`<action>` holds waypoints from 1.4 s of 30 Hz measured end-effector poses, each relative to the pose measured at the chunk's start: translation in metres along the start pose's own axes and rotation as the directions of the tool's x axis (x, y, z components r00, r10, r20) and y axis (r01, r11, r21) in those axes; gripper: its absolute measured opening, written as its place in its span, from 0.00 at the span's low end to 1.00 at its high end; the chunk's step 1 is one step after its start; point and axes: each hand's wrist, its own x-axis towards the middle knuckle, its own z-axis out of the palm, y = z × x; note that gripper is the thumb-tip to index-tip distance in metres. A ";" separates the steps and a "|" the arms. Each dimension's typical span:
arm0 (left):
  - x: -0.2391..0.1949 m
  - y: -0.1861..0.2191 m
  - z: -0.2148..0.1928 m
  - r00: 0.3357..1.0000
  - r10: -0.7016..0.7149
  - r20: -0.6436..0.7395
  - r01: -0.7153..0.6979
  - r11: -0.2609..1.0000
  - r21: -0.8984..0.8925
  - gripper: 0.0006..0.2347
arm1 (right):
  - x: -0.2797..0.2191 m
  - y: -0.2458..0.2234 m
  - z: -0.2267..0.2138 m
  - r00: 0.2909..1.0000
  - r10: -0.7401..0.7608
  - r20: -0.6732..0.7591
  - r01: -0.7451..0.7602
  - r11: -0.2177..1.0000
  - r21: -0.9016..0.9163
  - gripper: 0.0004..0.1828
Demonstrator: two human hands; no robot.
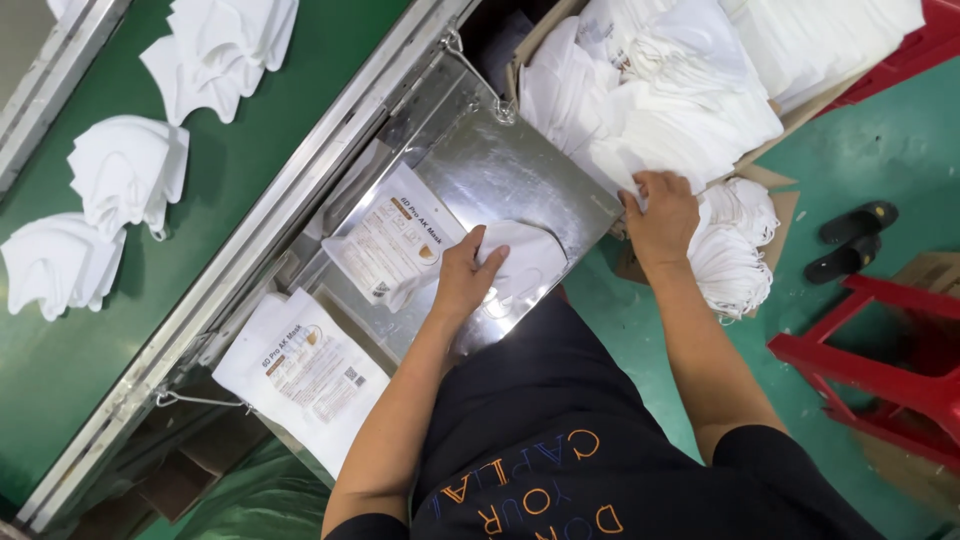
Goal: The recorder is taking face masks from a conveyor belt and putting them into plastic pouches in a factory setting.
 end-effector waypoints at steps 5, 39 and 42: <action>-0.004 -0.007 -0.005 0.999 -0.032 -0.022 0.029 0.993 -0.117 0.12 | -0.002 0.041 0.003 0.999 -0.030 0.033 0.024 0.986 0.165 0.09; -0.057 -0.174 -0.416 0.653 -0.142 -0.744 0.272 0.961 0.055 0.32 | 0.160 -0.383 0.091 0.795 -0.602 0.079 0.432 0.652 0.624 0.35; -0.058 -0.156 -0.492 0.684 -0.246 -0.687 -0.142 0.879 -0.456 0.25 | 0.187 -0.424 0.152 0.667 -0.720 -0.193 0.745 0.638 0.195 0.55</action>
